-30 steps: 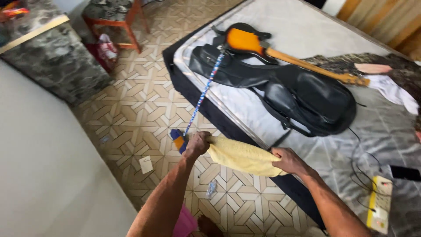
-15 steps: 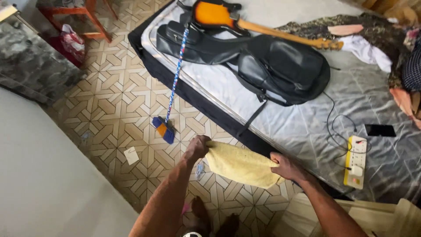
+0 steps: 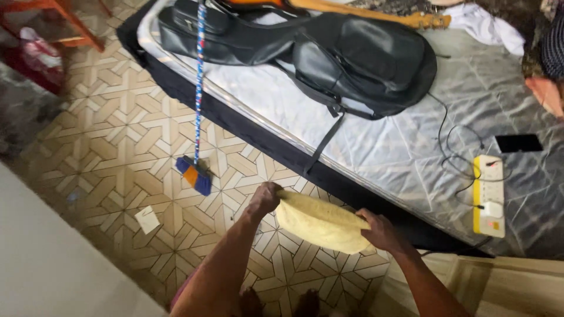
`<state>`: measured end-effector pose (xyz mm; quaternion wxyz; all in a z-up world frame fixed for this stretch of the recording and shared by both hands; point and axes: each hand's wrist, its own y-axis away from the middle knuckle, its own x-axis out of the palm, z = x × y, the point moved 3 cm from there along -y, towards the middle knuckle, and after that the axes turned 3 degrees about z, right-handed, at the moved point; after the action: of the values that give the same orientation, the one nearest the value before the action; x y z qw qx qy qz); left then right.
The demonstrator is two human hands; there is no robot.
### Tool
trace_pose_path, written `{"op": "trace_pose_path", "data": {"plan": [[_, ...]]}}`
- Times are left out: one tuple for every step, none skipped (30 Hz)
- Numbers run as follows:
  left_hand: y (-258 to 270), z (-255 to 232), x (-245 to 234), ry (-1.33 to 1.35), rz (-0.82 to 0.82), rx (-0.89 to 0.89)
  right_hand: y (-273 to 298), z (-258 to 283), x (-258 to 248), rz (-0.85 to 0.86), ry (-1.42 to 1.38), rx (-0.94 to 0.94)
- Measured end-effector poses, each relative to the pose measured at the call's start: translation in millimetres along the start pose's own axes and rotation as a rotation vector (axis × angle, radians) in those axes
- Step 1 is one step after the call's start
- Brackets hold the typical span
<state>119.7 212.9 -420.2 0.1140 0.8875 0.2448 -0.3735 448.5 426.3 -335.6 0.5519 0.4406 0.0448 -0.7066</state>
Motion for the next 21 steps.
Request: {"op": "trace_pose_path", "data": {"plan": [[-7.2, 8.2, 12.8, 0.0, 0.006, 0.006, -5.3, -11.9, 6.6, -0.005, -0.004, 0.006], [-16.9, 14.4, 21.9, 0.023, -0.071, 0.119, -13.2, -22.0, 11.3, -0.057, 0.012, -0.035], [-25.8, 20.9, 31.2, 0.047, -0.147, 0.233, -20.9, -32.1, 16.5, -0.11, 0.028, -0.075], [-27.4, 14.6, 30.1, 0.048, -0.14, 0.24, -24.9, -40.8, 24.9, -0.116, 0.025, -0.068], [-27.6, 6.2, 26.7, 0.101, -0.208, 0.335, -28.5, -49.3, 31.7, -0.182, -0.008, -0.073], [-30.4, -2.2, 22.9, 0.156, -0.276, 0.433, -33.5, -58.0, 36.7, -0.253, -0.039, -0.079], [-33.3, 0.3, 27.4, 0.158, -0.27, 0.443, -39.3, -70.3, 50.4, -0.262, -0.042, -0.073], [-33.7, 2.0, 30.9, 0.178, -0.304, 0.507, -44.1, -80.4, 63.4, -0.325, 0.021, -0.121], [-33.7, 4.2, 34.5, 0.199, -0.337, 0.572, -48.8, -90.4, 77.0, -0.386, 0.084, -0.17], [-30.3, 24.5, 47.4, 0.199, -0.332, 0.58, -53.8, -105.2, 102.3, -0.394, 0.081, -0.165], [-27.2, 44.8, 61.0, 0.164, -0.307, 0.586, -59.8, -122.7, 128.5, -0.369, 0.001, -0.075], [-25.9, 64.1, 75.8, 0.131, -0.285, 0.592, -66.3, -141.3, 151.9, -0.341, -0.076, 0.014], [-22.2, 86.3, 94.4, 0.133, -0.284, 0.599, -71.2, -146.8, 169.5, -0.349, -0.075, 0.018], [-20.7, 124.5, 119.0, 0.401, -0.013, 0.078, -75.2, -145.6, 190.9, -0.344, -0.001, -0.122], [-8.3, 160.6, 147.3, 0.639, 0.273, -0.448, -78.2, -144.0, 213.0, -0.336, 0.074, -0.261], [-3.7, 192.1, 168.2, 0.635, 0.278, -0.443, -89.4, -157.4, 235.9, -0.343, 0.071, -0.258], [-0.3, 221.1, 187.9, 0.16, 0.348, -0.284, -103.6, -175.5, 268.7, -0.006, 0.248, -0.089], [4.8, 245.4, 216.1, -0.305, 0.402, -0.112, -109.0, -200.8, 296.1, 0.333, 0.423, 0.099], [5.5, 251.4, 231.1, -0.299, 0.405, -0.107, -114.4, -212.3, 305.1, 0.332, 0.426, 0.108], [7.4, 264.0, 238.2, -0.276, 0.424, -0.187, -124.6, -220.4, 317.4, 0.315, 0.234, 0.196], [9.7, 276.2, 244.7, -0.253, 0.442, -0.268, -134.1, -227.8, 329.9, 0.299, 0.043, 0.28]]}}
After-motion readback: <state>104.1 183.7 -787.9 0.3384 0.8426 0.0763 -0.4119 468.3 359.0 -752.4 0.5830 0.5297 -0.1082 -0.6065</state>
